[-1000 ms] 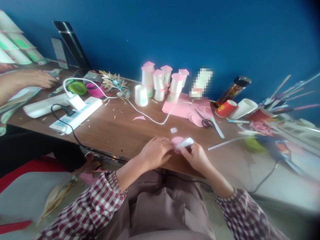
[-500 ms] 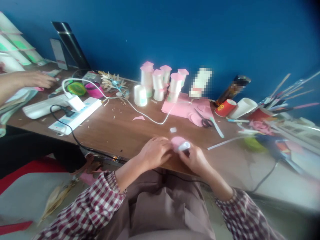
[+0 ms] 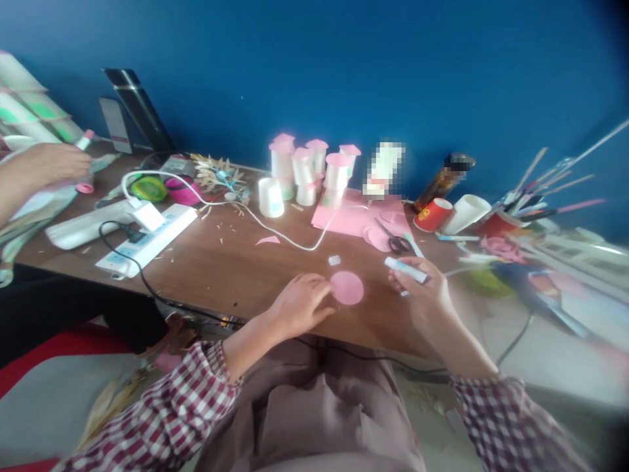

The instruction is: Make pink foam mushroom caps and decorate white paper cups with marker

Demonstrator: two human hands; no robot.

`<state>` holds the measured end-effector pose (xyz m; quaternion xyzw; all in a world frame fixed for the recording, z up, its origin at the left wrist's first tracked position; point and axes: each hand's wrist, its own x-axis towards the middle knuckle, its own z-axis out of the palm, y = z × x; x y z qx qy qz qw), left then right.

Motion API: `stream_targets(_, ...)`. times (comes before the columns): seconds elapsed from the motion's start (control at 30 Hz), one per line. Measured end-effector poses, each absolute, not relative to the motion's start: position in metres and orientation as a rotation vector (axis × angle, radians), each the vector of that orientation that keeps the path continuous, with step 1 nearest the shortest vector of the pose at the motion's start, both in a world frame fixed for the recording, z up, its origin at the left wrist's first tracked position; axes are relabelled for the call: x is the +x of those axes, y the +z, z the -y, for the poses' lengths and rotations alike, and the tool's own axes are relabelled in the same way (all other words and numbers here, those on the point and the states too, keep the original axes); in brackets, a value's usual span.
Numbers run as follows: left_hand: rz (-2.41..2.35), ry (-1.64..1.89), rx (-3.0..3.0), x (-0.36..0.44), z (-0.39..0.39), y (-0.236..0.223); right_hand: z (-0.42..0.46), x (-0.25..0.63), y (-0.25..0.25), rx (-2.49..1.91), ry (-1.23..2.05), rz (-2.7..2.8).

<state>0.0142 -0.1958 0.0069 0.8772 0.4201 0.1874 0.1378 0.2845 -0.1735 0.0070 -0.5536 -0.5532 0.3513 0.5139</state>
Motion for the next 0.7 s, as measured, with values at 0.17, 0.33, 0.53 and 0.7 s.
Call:
stream_targets(0.17,-1.396,0.504,2.495,0.025,0.187,0.011,0.150,0.316,0.012,-1.701,0.425,1.464)
stream_targets(0.33,-1.473,0.588,2.478,0.039,0.175,0.006,0.138,0.319,0.019,-2.177,-0.078,1.714)
stream_targets(0.53,-1.395,0.609,2.400,0.040,0.166,0.002,0.134,0.317,0.013,-2.285,-0.153,1.846)
stream_targets(0.7,-1.330,0.703,2.284,0.037,0.164,0.003,0.134,0.323,0.007,-2.087,-0.254,1.910)
